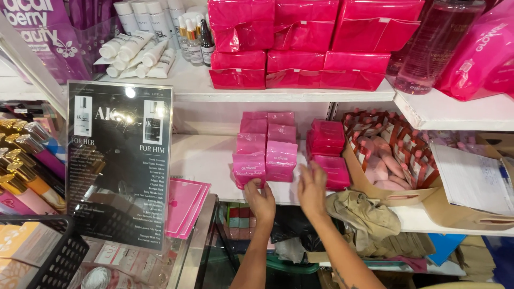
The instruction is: The person wipes the surface of pink soap packages with a cloth and places them back on the shelf. They handle multiple packages one at a time, wiping each before stacking them in neat piles.
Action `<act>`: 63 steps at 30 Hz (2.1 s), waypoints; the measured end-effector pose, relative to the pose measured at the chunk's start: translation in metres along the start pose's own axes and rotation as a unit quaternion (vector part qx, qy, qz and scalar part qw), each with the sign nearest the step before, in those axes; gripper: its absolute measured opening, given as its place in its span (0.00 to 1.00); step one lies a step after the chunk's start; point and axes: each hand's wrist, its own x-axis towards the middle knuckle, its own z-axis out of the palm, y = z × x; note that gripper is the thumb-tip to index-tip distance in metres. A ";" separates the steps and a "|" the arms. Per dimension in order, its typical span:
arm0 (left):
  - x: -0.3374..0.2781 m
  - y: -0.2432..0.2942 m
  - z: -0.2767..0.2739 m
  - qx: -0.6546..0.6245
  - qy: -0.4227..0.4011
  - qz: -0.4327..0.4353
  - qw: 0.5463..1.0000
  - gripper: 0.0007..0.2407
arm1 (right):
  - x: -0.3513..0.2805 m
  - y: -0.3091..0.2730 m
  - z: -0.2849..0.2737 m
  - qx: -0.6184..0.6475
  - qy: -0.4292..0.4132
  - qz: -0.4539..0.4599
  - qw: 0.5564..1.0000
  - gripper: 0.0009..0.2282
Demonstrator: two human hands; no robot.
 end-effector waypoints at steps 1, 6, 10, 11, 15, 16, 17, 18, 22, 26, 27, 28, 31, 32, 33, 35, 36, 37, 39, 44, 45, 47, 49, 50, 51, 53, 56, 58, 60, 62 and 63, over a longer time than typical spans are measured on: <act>-0.005 0.004 -0.001 0.000 -0.002 -0.001 1.000 0.09 | 0.003 0.004 -0.007 -0.001 0.000 0.001 1.000 0.17; -0.026 0.026 -0.006 -0.039 -0.023 0.008 0.999 0.13 | 0.014 0.036 -0.024 -0.017 0.087 0.046 0.995 0.15; -0.036 0.031 -0.005 -0.043 -0.045 0.004 0.998 0.14 | 0.014 0.050 -0.033 -0.123 0.059 0.054 0.989 0.19; -0.038 0.030 -0.004 -0.044 -0.055 0.000 0.998 0.13 | 0.013 0.055 -0.029 -0.166 0.028 0.075 0.983 0.24; -0.044 0.042 -0.001 -0.068 -0.118 -0.035 0.990 0.12 | -0.004 0.078 -0.002 -0.285 -0.115 0.118 0.944 0.34; -0.045 0.046 0.000 -0.069 -0.120 -0.035 0.990 0.12 | -0.007 0.078 -0.001 -0.286 -0.114 0.120 0.944 0.34; -0.045 0.050 0.002 -0.082 -0.146 -0.049 0.985 0.12 | -0.007 0.079 0.001 -0.283 -0.106 0.101 0.948 0.32; -0.045 0.054 0.004 -0.096 -0.171 -0.064 0.978 0.12 | -0.007 0.080 0.002 -0.280 -0.098 0.082 0.951 0.29; -0.048 0.056 0.002 -0.099 -0.166 -0.032 0.981 0.13 | -0.001 0.041 -0.026 -0.219 -0.158 0.048 0.962 0.32; -0.039 0.047 -0.005 -0.044 -0.056 0.008 0.997 0.18 | 0.004 0.012 -0.034 -0.081 -0.099 0.028 0.991 0.34; -0.037 0.041 -0.008 -0.017 -0.010 0.013 1.000 0.21 | 0.004 0.005 -0.032 -0.022 -0.039 0.010 0.999 0.33; -0.031 0.040 -0.013 -0.015 -0.008 0.011 1.000 0.21 | 0.008 -0.001 -0.029 -0.021 -0.041 0.009 0.999 0.33; -0.013 0.038 -0.026 0.037 0.047 0.022 0.998 0.30 | 0.020 -0.017 -0.015 0.161 -0.025 0.086 0.983 0.33; -0.006 0.039 -0.031 0.051 0.042 0.024 0.998 0.34 | 0.023 -0.019 -0.009 0.252 -0.015 0.161 0.954 0.33; 0.001 0.040 -0.036 0.066 0.035 0.027 0.997 0.38 | 0.025 -0.022 -0.003 0.339 -0.005 0.236 0.911 0.33; 0.006 0.035 -0.036 0.075 0.023 0.026 0.997 0.41 | 0.015 -0.029 -0.002 0.290 0.012 0.191 0.938 0.30; 0.007 0.032 -0.036 0.082 0.010 0.026 0.996 0.44 | 0.008 -0.032 -0.001 0.237 0.031 0.145 0.960 0.28; 0.008 0.028 -0.037 0.085 0.011 0.025 0.996 0.44 | 0.002 -0.025 0.004 0.239 0.028 0.146 0.959 0.28; 0.011 0.021 -0.039 0.078 -0.014 0.021 0.997 0.48 | -0.010 -0.009 0.012 0.143 0.000 -0.014 0.990 0.24; 0.014 0.015 -0.039 0.058 -0.032 0.017 0.998 0.51 | 0.002 0.022 0.017 -0.010 -0.031 0.030 0.999 0.24; 0.015 0.014 -0.039 0.056 -0.035 0.017 0.998 0.52 | 0.007 0.025 0.018 -0.017 -0.014 0.050 0.998 0.24; 0.015 0.010 -0.037 0.062 -0.035 0.021 0.997 0.52 | 0.017 0.015 0.020 -0.021 0.000 0.098 0.995 0.24; 0.018 0.008 -0.035 0.067 -0.034 0.025 0.997 0.52 | 0.025 0.006 0.022 -0.024 0.016 0.145 0.989 0.25; 0.019 0.006 -0.034 0.068 -0.030 0.031 0.997 0.52 | 0.027 0.002 0.024 0.039 0.023 0.123 0.991 0.25; 0.020 0.004 -0.033 0.069 -0.025 0.036 0.997 0.52 | 0.029 -0.003 0.025 0.103 0.030 0.100 0.989 0.26; 0.025 0.009 -0.034 0.067 -0.023 0.041 0.997 0.52 | 0.040 -0.011 0.022 0.163 0.013 0.121 0.979 0.28; 0.029 0.014 -0.031 0.068 -0.019 0.053 0.996 0.53 | 0.060 -0.002 0.028 0.310 -0.023 0.216 0.926 0.33; 0.030 0.012 -0.030 0.075 -0.016 0.060 0.995 0.53 | 0.073 0.012 0.043 0.395 -0.044 0.287 0.872 0.36; 0.031 0.008 -0.026 0.086 -0.005 0.086 0.993 0.52 | 0.091 0.031 0.065 0.499 -0.069 0.371 0.780 0.40; 0.032 0.003 -0.021 0.090 0.007 0.097 0.991 0.52 | 0.107 0.042 0.082 0.542 -0.082 0.407 0.730 0.42; 0.030 -0.001 -0.017 0.092 0.015 0.105 0.990 0.52 | 0.114 0.049 0.091 0.580 -0.094 0.443 0.678 0.43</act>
